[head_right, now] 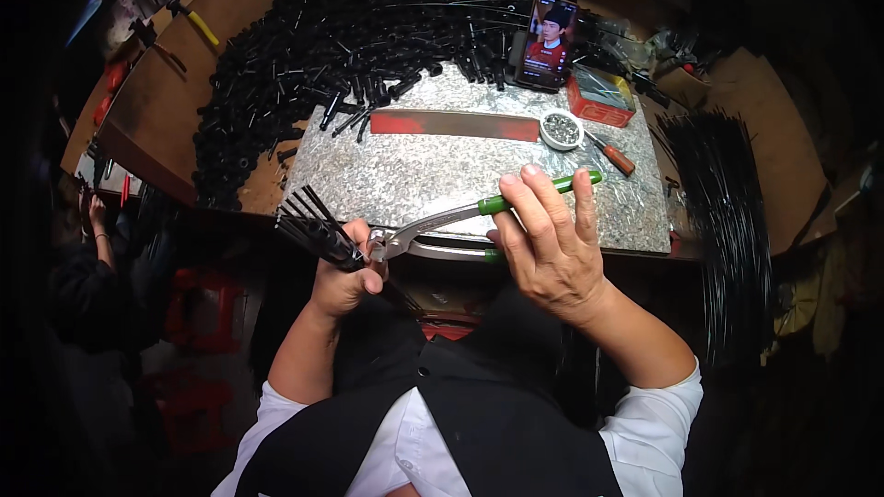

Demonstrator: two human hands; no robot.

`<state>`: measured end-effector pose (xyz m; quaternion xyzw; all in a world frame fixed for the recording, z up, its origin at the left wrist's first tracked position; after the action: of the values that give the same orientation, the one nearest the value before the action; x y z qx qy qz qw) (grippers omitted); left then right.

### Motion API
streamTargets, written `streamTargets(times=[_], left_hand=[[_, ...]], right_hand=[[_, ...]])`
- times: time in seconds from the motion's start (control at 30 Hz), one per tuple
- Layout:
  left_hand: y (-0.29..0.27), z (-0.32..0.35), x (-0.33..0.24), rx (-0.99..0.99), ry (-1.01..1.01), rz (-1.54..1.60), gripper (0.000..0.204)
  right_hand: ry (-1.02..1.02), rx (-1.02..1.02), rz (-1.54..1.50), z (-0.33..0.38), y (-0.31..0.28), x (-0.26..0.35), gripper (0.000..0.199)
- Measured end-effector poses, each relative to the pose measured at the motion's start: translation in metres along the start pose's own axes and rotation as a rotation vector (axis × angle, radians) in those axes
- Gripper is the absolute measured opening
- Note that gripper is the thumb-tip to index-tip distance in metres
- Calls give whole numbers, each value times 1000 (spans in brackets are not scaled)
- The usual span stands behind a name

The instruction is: Assembling the ribs and central hubs of umbrella frames using pliers and wire.

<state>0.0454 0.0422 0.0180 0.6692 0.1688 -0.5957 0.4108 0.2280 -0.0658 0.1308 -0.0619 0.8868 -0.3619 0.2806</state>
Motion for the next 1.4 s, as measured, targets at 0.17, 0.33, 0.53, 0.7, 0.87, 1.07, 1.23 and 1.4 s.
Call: streamTargets(times=[0.17, 0.33, 0.53, 0.7, 0.87, 1.07, 1.23, 1.4], left_hand=[[0, -2, 1, -27, 0, -30, 50], [-2, -4, 7, -32, -4, -73, 50], [0, -2, 4, -29, 1, -71, 45], [-1, -2, 1, -21, 20, -161, 40], [-1, -2, 2, -13, -7, -134, 38], [-1, -2, 2, -20, 2, -113, 38], [-1, -3, 1, -20, 31, -135, 38], [1, -4, 1, -18, 28, -133, 38]], right_hand=[[-3, 11, -1, 1, 0, 0, 26], [9, -6, -21, 1, 0, 1, 25], [7, -23, -54, 3, 1, 1, 24], [9, -21, -95, 1, 0, 1, 25], [13, -5, -130, 1, 2, 1, 26], [12, -10, -119, 1, 1, 1, 26], [-3, -25, -116, 1, -1, 1, 27], [-5, -26, -83, 3, -1, 1, 27]])
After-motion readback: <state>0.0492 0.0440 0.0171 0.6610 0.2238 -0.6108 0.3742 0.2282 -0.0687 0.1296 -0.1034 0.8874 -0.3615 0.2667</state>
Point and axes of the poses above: each hand's wrist, its own z-axis away from the middle knuckle, its own y-axis out of the palm, x = y × z, the point moved 6 cm from there along -z, towards the middle knuckle, and after that the axes turned 10 degrees about -y, right-handed, at the moved point
